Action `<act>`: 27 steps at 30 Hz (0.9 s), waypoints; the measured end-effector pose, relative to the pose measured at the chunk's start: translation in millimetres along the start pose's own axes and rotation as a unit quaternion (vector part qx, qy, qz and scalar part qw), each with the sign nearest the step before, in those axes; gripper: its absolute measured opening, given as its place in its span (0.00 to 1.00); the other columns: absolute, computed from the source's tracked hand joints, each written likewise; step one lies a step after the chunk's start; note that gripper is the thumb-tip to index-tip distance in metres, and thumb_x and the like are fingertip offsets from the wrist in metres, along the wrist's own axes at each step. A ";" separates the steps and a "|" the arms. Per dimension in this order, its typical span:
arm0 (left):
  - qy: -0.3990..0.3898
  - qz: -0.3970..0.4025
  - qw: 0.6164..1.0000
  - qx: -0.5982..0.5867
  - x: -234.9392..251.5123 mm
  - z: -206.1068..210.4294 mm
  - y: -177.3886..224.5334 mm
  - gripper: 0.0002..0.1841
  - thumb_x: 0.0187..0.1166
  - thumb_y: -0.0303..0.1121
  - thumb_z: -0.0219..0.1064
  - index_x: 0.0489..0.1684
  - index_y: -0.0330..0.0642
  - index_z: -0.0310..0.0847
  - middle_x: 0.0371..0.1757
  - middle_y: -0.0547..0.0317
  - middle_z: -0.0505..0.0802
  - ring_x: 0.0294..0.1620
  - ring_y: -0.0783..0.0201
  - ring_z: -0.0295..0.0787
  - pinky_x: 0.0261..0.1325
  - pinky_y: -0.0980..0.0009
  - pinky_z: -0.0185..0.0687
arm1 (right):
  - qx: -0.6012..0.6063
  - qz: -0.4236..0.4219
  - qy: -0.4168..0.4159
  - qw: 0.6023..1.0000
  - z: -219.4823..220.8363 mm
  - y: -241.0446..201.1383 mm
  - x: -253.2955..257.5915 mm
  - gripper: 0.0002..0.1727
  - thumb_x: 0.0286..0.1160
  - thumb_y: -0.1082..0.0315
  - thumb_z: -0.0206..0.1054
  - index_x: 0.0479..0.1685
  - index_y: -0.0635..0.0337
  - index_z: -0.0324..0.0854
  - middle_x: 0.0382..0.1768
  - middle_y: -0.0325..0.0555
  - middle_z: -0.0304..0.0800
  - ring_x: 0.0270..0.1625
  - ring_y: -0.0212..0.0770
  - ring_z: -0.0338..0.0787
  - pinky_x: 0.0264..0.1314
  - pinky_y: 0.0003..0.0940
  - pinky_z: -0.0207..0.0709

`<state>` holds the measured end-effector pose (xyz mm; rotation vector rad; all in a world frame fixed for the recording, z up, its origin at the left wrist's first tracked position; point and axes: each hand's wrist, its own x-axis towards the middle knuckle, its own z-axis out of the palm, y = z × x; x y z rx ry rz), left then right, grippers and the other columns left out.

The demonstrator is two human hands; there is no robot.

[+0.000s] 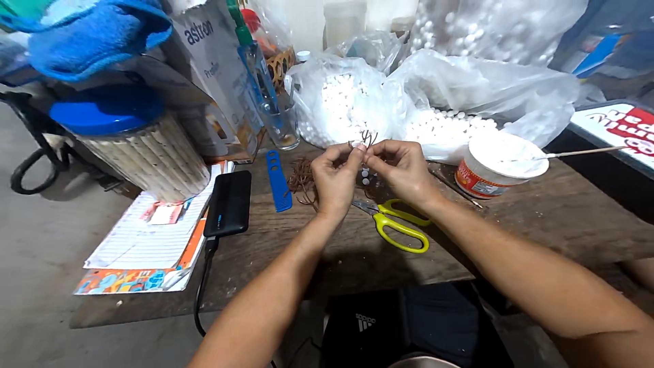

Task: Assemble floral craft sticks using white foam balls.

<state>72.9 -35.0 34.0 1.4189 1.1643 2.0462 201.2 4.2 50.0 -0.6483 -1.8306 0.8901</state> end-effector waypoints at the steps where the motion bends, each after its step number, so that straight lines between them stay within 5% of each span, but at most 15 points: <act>1: -0.006 -0.013 1.000 0.003 -0.9 0.6 3.0 0.05 0.80 0.22 0.69 0.33 0.37 0.88 0.29 0.68 0.89 0.29 0.81 0.83 0.37 0.84 0.81 | -0.017 -0.008 0.005 1.000 -1.5 -1.2 -1.2 0.05 0.79 0.73 0.67 0.37 0.63 0.86 0.28 0.37 0.85 0.25 0.21 0.79 0.27 0.14 0.73; 11: -0.075 -0.097 0.992 -0.026 -5.4 22.9 21.1 0.06 0.80 0.23 0.68 0.34 0.39 0.90 0.30 0.69 0.90 0.28 0.80 0.83 0.35 0.82 0.81 | -0.229 -0.109 0.039 0.967 -30.6 -6.7 -15.7 0.07 0.77 0.73 0.65 0.36 0.67 0.87 0.29 0.49 0.87 0.27 0.38 0.83 0.30 0.33 0.76; 14: -0.114 -0.131 0.984 -0.039 -4.4 32.9 26.6 0.07 0.83 0.24 0.65 0.34 0.41 0.86 0.32 0.68 0.89 0.32 0.78 0.85 0.38 0.80 0.83 | -0.273 -0.123 0.048 0.953 -52.7 -16.2 -36.3 0.13 0.79 0.68 0.66 0.49 0.67 0.91 0.35 0.51 0.91 0.31 0.42 0.87 0.35 0.39 0.81; 18: -0.173 -0.144 0.973 -0.054 -3.5 34.1 26.0 0.07 0.88 0.24 0.58 0.40 0.41 0.81 0.40 0.62 0.96 0.38 0.72 0.94 0.44 0.77 0.89 | -0.319 -0.139 0.141 0.927 -135.5 -35.7 -76.0 0.14 0.80 0.66 0.67 0.49 0.70 0.90 0.41 0.52 0.92 0.39 0.32 0.89 0.44 0.27 0.84; 21: -0.169 -0.136 0.975 -0.041 -4.7 36.1 24.3 0.08 0.87 0.23 0.59 0.39 0.44 0.82 0.34 0.67 0.96 0.33 0.74 0.94 0.41 0.77 0.90 | -0.361 -0.098 0.228 0.899 -185.9 -32.7 -92.6 0.13 0.81 0.63 0.68 0.40 0.67 0.86 0.32 0.40 0.84 0.30 0.18 0.78 0.34 0.12 0.73; 23: -0.159 -0.115 0.980 -0.033 -4.6 38.2 23.3 0.08 0.86 0.22 0.61 0.37 0.45 0.81 0.32 0.69 0.95 0.31 0.75 0.93 0.41 0.78 0.90 | -0.361 -0.086 0.220 0.902 -185.3 -32.7 -105.5 0.13 0.80 0.65 0.67 0.38 0.69 0.84 0.28 0.39 0.81 0.26 0.18 0.74 0.30 0.13 0.68; 27: -0.125 -0.064 0.990 -0.007 -4.5 34.0 22.0 0.08 0.80 0.19 0.61 0.35 0.44 0.77 0.29 0.74 0.90 0.31 0.77 0.91 0.42 0.76 0.91 | -0.304 -0.114 0.078 0.943 -127.6 -24.6 -114.4 0.11 0.74 0.67 0.69 0.39 0.67 0.91 0.31 0.43 0.91 0.32 0.24 0.85 0.39 0.19 0.80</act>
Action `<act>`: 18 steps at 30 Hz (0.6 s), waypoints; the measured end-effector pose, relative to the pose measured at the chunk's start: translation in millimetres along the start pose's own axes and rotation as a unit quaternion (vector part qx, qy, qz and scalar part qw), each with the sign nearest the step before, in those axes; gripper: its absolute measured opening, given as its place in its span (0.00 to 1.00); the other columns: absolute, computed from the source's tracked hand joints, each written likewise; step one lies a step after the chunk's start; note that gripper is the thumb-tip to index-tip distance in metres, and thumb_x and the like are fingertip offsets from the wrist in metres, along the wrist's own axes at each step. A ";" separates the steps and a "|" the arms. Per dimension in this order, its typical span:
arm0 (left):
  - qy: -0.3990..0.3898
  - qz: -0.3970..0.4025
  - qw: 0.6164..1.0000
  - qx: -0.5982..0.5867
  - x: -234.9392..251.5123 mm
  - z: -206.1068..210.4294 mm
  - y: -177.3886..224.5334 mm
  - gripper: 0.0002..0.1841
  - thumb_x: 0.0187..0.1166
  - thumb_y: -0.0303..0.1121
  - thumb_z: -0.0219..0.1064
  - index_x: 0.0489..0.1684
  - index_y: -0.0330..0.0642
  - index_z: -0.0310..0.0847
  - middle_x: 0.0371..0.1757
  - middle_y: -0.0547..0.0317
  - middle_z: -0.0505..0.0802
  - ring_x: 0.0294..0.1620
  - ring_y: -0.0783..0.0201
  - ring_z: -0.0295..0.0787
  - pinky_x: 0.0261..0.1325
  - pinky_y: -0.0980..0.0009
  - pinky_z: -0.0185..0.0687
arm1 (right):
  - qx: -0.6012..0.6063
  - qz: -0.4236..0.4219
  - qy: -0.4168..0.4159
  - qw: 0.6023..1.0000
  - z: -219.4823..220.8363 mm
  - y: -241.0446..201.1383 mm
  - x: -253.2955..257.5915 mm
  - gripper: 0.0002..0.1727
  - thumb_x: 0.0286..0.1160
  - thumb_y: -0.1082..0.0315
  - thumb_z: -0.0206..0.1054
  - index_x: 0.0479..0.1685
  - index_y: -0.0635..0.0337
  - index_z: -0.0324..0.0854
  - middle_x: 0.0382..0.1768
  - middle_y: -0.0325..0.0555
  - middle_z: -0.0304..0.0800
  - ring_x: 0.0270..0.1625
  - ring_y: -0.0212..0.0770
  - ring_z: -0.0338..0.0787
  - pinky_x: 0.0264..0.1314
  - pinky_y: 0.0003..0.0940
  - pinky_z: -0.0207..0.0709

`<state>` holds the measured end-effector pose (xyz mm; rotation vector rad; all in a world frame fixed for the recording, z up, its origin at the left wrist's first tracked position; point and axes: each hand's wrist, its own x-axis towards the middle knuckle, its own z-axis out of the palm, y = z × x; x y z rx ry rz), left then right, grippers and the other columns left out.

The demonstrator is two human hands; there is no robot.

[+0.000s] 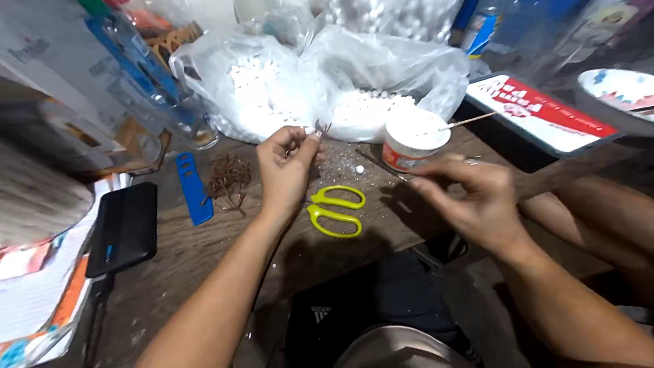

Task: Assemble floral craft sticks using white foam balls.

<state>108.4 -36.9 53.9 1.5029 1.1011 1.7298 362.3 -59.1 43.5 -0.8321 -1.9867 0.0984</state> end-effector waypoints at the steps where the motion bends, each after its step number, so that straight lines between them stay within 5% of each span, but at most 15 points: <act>1: 0.005 0.007 1.000 0.009 -0.1 -2.4 -1.0 0.08 0.80 0.19 0.61 0.34 0.44 0.77 0.29 0.74 0.89 0.30 0.78 0.90 0.41 0.77 0.91 | 0.005 -0.017 -0.040 0.999 17.1 -5.7 1.4 0.12 0.73 0.65 0.69 0.41 0.65 0.92 0.32 0.45 0.92 0.34 0.29 0.88 0.40 0.25 0.82; 6: 0.014 0.006 0.999 0.029 -0.1 -13.5 -6.0 0.07 0.80 0.20 0.62 0.33 0.42 0.77 0.27 0.72 0.88 0.27 0.78 0.87 0.37 0.79 0.88 | -0.034 0.010 -0.338 0.940 72.5 -35.9 30.6 0.19 0.80 0.57 0.70 0.57 0.63 0.90 0.48 0.57 0.93 0.55 0.60 0.90 0.56 0.56 0.82; 8: 0.004 -0.002 0.999 0.035 -0.6 -16.8 -5.8 0.06 0.80 0.20 0.63 0.34 0.40 0.79 0.28 0.71 0.88 0.27 0.79 0.87 0.38 0.79 0.88 | -0.037 0.054 -0.402 0.913 75.2 -41.3 42.0 0.19 0.81 0.58 0.70 0.59 0.63 0.89 0.44 0.57 0.91 0.51 0.59 0.90 0.53 0.58 0.80; 12: -0.005 0.003 0.999 0.054 -5.1 -28.7 -4.6 0.04 0.79 0.19 0.65 0.35 0.37 0.81 0.27 0.69 0.87 0.25 0.80 0.85 0.34 0.82 0.86 | 0.064 0.120 -0.240 0.961 61.1 -13.8 32.8 0.15 0.64 0.62 0.74 0.48 0.59 0.92 0.29 0.43 0.89 0.31 0.37 0.85 0.34 0.39 0.79; 15: 0.005 -0.014 0.997 0.071 -7.9 -33.9 -5.3 0.04 0.78 0.19 0.65 0.34 0.36 0.81 0.26 0.69 0.87 0.24 0.81 0.84 0.33 0.83 0.85 | 0.189 0.187 -0.111 0.958 53.2 9.1 26.2 0.20 0.61 0.68 0.73 0.55 0.62 0.87 0.33 0.31 0.87 0.27 0.20 0.82 0.28 0.17 0.78; 18: -0.012 -0.002 0.994 0.106 -11.5 -33.4 -7.6 0.03 0.81 0.22 0.66 0.37 0.35 0.82 0.28 0.65 0.87 0.24 0.81 0.83 0.31 0.84 0.82 | 0.278 0.182 -0.075 0.940 57.1 9.6 20.6 0.31 0.57 0.68 0.77 0.68 0.65 0.81 0.40 0.27 0.91 0.33 0.17 0.86 0.35 0.13 0.82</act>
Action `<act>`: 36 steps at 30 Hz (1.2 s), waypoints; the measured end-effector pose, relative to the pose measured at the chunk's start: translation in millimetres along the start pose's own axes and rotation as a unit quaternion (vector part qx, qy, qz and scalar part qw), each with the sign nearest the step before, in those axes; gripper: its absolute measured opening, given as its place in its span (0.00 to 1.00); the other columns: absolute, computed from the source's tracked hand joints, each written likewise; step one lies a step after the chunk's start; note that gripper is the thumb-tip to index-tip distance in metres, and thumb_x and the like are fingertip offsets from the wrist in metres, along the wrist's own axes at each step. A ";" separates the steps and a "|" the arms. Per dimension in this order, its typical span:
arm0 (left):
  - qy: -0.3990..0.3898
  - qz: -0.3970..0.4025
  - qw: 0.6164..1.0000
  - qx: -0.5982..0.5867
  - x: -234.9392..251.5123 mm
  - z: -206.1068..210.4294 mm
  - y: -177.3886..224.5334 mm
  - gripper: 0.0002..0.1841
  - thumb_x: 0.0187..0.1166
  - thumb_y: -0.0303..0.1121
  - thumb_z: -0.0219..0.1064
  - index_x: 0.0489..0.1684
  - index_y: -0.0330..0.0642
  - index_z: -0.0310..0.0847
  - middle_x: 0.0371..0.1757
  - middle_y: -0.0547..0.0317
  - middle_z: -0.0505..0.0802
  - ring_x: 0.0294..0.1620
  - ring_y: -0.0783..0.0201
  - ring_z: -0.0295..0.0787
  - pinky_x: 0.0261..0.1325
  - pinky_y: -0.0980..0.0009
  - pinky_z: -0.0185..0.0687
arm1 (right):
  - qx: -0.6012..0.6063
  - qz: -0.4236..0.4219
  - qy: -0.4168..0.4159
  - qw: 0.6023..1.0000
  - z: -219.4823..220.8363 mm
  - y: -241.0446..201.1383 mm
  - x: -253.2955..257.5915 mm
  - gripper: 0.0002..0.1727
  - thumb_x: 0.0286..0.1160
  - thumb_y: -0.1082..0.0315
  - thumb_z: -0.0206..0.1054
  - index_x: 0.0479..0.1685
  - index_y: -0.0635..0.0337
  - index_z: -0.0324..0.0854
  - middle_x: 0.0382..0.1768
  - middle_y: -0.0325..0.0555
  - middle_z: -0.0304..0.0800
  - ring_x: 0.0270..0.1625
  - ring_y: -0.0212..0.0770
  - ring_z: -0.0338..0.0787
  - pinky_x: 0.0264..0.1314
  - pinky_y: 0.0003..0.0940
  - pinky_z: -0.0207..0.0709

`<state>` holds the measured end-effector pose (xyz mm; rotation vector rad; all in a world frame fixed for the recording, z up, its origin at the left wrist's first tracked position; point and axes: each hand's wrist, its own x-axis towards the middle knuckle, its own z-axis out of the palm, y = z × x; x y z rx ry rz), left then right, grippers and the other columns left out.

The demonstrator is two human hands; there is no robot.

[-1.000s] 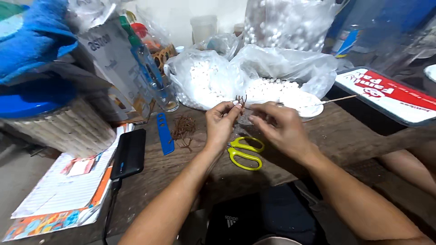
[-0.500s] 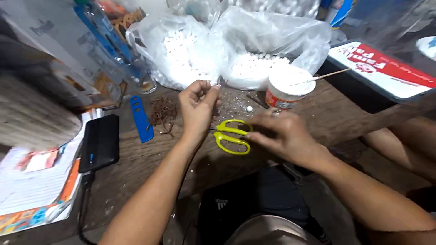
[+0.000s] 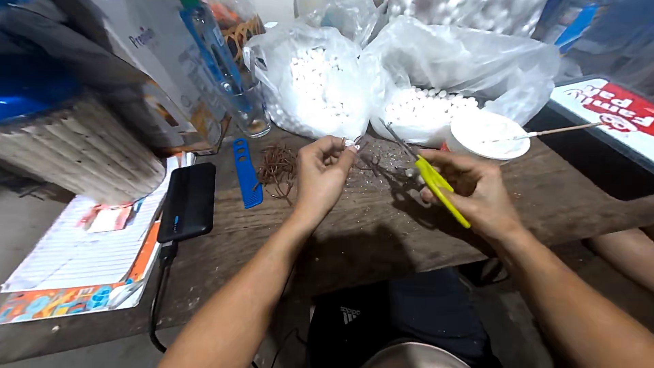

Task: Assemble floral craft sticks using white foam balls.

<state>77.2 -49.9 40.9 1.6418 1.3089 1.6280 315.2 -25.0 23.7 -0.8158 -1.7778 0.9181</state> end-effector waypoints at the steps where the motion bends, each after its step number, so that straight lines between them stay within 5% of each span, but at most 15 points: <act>1: -0.005 0.013 1.000 0.012 -1.8 0.2 -0.8 0.03 0.81 0.23 0.66 0.38 0.35 0.82 0.29 0.63 0.87 0.24 0.80 0.82 0.30 0.84 0.81 | 0.002 -0.012 -0.006 1.000 3.3 0.5 -1.3 0.34 0.56 0.65 0.78 0.69 0.66 0.81 0.40 0.26 0.90 0.33 0.15 0.85 0.34 0.12 0.80; 5: -0.006 0.037 0.999 0.035 -5.1 2.1 -1.4 0.03 0.81 0.23 0.67 0.37 0.36 0.82 0.30 0.63 0.88 0.24 0.80 0.81 0.30 0.85 0.78 | -0.036 -0.043 -0.029 0.998 9.2 2.6 -4.4 0.39 0.56 0.55 0.81 0.71 0.67 0.80 0.43 0.27 0.89 0.35 0.11 0.80 0.35 0.07 0.74; 19: -0.025 0.041 0.998 0.033 -7.3 5.8 -2.4 0.03 0.79 0.23 0.68 0.35 0.34 0.84 0.29 0.63 0.87 0.23 0.81 0.80 0.29 0.86 0.78 | -0.061 -0.032 -0.038 0.997 10.3 5.6 -6.2 0.38 0.58 0.54 0.81 0.70 0.65 0.82 0.42 0.29 0.91 0.33 0.12 0.80 0.33 0.08 0.74; 28: -0.034 0.029 0.999 0.024 -7.5 6.4 -1.3 0.04 0.79 0.22 0.68 0.34 0.36 0.84 0.26 0.65 0.87 0.21 0.82 0.79 0.27 0.87 0.77 | -0.047 -0.034 -0.036 0.998 11.4 4.6 -7.5 0.36 0.60 0.58 0.80 0.70 0.67 0.81 0.42 0.29 0.90 0.32 0.12 0.80 0.33 0.07 0.74; 32: -0.036 0.032 0.999 0.024 -7.4 6.7 -1.4 0.04 0.80 0.22 0.67 0.34 0.35 0.84 0.27 0.65 0.87 0.23 0.82 0.80 0.29 0.87 0.77 | -0.034 -0.042 -0.035 0.998 12.4 5.8 -9.1 0.30 0.63 0.60 0.78 0.65 0.68 0.83 0.34 0.25 0.88 0.29 0.12 0.78 0.31 0.08 0.74; 36: -0.036 0.042 0.998 0.017 -7.5 8.1 -3.2 0.04 0.80 0.22 0.67 0.34 0.35 0.83 0.27 0.66 0.87 0.23 0.82 0.80 0.29 0.86 0.78 | -0.013 -0.051 -0.022 0.998 13.4 3.6 -10.4 0.22 0.64 0.71 0.73 0.60 0.69 0.84 0.38 0.29 0.93 0.33 0.14 0.87 0.37 0.11 0.82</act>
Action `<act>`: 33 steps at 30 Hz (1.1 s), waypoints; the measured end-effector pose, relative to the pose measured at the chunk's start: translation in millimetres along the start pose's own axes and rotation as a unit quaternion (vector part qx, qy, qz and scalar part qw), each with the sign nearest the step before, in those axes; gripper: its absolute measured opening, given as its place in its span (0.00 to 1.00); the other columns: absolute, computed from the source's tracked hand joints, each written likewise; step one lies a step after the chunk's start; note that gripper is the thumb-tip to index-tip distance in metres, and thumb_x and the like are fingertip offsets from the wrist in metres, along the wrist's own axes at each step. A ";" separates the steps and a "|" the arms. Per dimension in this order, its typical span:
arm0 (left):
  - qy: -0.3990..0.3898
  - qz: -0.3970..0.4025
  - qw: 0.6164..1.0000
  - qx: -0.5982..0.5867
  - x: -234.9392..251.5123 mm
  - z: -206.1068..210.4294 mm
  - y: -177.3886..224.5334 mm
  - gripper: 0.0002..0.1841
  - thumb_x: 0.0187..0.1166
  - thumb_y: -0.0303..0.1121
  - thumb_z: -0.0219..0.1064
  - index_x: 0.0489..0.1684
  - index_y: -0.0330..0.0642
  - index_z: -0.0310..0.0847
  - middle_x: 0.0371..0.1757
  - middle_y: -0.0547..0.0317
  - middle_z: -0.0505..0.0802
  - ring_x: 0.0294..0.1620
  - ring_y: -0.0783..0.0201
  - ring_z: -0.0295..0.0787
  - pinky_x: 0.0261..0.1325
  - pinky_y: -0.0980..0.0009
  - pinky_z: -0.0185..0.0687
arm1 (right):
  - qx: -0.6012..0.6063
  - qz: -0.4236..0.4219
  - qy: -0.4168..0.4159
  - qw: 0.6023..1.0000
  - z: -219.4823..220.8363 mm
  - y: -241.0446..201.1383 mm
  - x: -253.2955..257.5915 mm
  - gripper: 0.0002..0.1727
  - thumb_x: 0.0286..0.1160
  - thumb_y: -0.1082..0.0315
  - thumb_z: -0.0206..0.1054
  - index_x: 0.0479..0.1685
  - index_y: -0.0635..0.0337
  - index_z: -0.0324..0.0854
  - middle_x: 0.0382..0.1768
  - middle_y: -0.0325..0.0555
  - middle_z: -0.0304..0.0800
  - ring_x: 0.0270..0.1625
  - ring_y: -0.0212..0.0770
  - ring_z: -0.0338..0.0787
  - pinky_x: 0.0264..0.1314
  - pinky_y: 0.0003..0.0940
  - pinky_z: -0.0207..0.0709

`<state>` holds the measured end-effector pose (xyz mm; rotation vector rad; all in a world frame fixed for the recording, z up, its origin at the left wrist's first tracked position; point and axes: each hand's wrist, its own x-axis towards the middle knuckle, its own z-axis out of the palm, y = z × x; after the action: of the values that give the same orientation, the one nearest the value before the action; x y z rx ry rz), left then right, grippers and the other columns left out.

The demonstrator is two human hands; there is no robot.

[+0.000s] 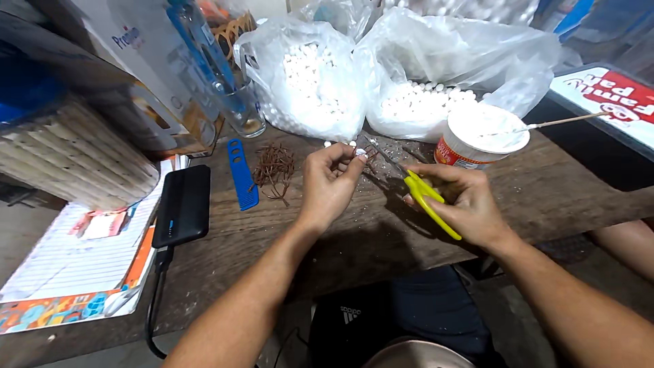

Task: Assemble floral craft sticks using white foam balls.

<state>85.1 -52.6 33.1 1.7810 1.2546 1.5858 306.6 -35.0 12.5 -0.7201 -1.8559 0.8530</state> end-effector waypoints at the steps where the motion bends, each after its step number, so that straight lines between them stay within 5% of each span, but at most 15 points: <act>1: 0.001 0.002 1.000 -0.003 0.1 0.3 -0.4 0.04 0.79 0.21 0.67 0.34 0.35 0.83 0.27 0.66 0.87 0.23 0.82 0.80 0.29 0.87 0.78 | 0.005 -0.002 0.003 1.000 -0.7 -0.2 0.1 0.21 0.64 0.72 0.72 0.60 0.69 0.84 0.38 0.29 0.94 0.34 0.14 0.88 0.38 0.11 0.83; 13: -0.043 -0.147 0.963 -0.223 4.5 -7.5 3.5 0.12 0.85 0.20 0.58 0.35 0.43 0.85 0.31 0.64 0.93 0.28 0.76 0.87 0.35 0.82 0.84 | -0.031 -0.008 -0.002 0.999 -14.8 8.2 5.5 0.30 0.59 0.62 0.79 0.65 0.65 0.84 0.40 0.29 0.89 0.32 0.12 0.79 0.33 0.08 0.73; 21: -0.039 -0.141 0.969 -0.198 5.1 -8.5 4.6 0.12 0.84 0.19 0.59 0.31 0.42 0.85 0.27 0.66 0.91 0.24 0.77 0.84 0.33 0.82 0.82 | -0.111 -0.061 0.017 0.992 -16.2 11.8 3.9 0.32 0.58 0.56 0.79 0.63 0.66 0.86 0.45 0.39 0.91 0.35 0.14 0.79 0.35 0.10 0.71; 33: -0.066 -0.130 0.976 -0.162 4.1 -7.0 5.1 0.10 0.82 0.19 0.62 0.32 0.41 0.86 0.27 0.66 0.91 0.24 0.76 0.84 0.32 0.82 0.83 | -0.135 -0.056 0.027 0.989 -12.8 11.7 2.7 0.30 0.59 0.58 0.77 0.64 0.64 0.87 0.45 0.40 0.91 0.35 0.15 0.79 0.35 0.11 0.72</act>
<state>79.9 -53.3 41.1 1.4296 1.0501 1.4060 318.6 -22.8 8.5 -0.7871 -1.9645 0.5098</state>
